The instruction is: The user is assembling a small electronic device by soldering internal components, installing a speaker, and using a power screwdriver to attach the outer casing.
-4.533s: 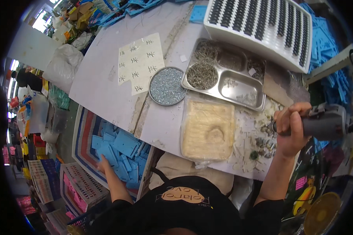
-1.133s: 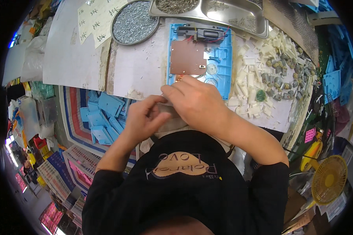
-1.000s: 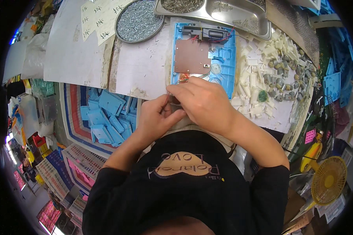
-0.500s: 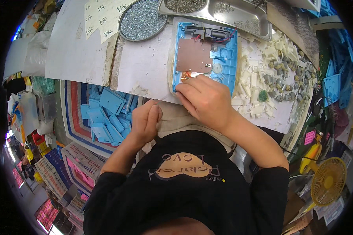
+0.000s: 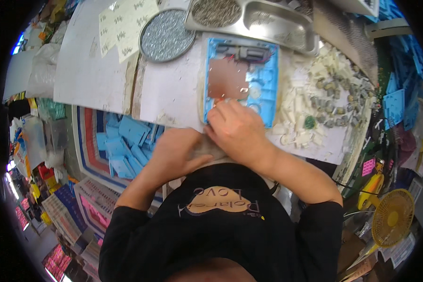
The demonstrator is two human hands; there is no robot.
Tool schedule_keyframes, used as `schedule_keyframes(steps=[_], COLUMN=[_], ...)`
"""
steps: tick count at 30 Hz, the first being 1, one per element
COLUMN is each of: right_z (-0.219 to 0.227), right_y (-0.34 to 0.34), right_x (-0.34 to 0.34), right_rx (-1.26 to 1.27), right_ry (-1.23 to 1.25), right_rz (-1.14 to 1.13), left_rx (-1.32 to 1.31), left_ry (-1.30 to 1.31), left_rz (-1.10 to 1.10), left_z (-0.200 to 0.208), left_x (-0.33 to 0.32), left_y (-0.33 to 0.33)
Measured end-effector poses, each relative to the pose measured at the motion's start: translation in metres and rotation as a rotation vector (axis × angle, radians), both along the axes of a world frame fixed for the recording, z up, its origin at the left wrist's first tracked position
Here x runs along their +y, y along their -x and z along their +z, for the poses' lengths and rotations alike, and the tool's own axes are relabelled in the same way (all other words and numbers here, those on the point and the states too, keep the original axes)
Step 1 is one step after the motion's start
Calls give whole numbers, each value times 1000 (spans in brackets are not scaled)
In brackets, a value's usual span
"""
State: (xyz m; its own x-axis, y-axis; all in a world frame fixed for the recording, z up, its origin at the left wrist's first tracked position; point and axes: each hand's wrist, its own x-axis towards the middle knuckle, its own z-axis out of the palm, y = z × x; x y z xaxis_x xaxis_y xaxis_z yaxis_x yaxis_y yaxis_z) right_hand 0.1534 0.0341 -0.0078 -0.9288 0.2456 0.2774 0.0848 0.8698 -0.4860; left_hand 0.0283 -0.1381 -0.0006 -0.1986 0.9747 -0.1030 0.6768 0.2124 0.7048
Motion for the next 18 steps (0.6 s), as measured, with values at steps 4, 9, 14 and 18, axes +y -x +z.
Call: schedule_keyframes(steps=[4,9,14,18], right_z=[3,52,114,125], right_y=[0,-24,-33,42], right_x=[3,86,272,344], right_rx=[-23,28,330,302], right_ry=[9,286,138,-317], right_rz=[21,109,-668,-562], left_rx=[-3,-35,-170,-191], left_ry=[-444,-447,-360,-299], left_rz=[82,-56,-179,-285], left_z=[-16,-37,-24,-20], left_x=[32,31,51,59], left_y=[27,41,53,64])
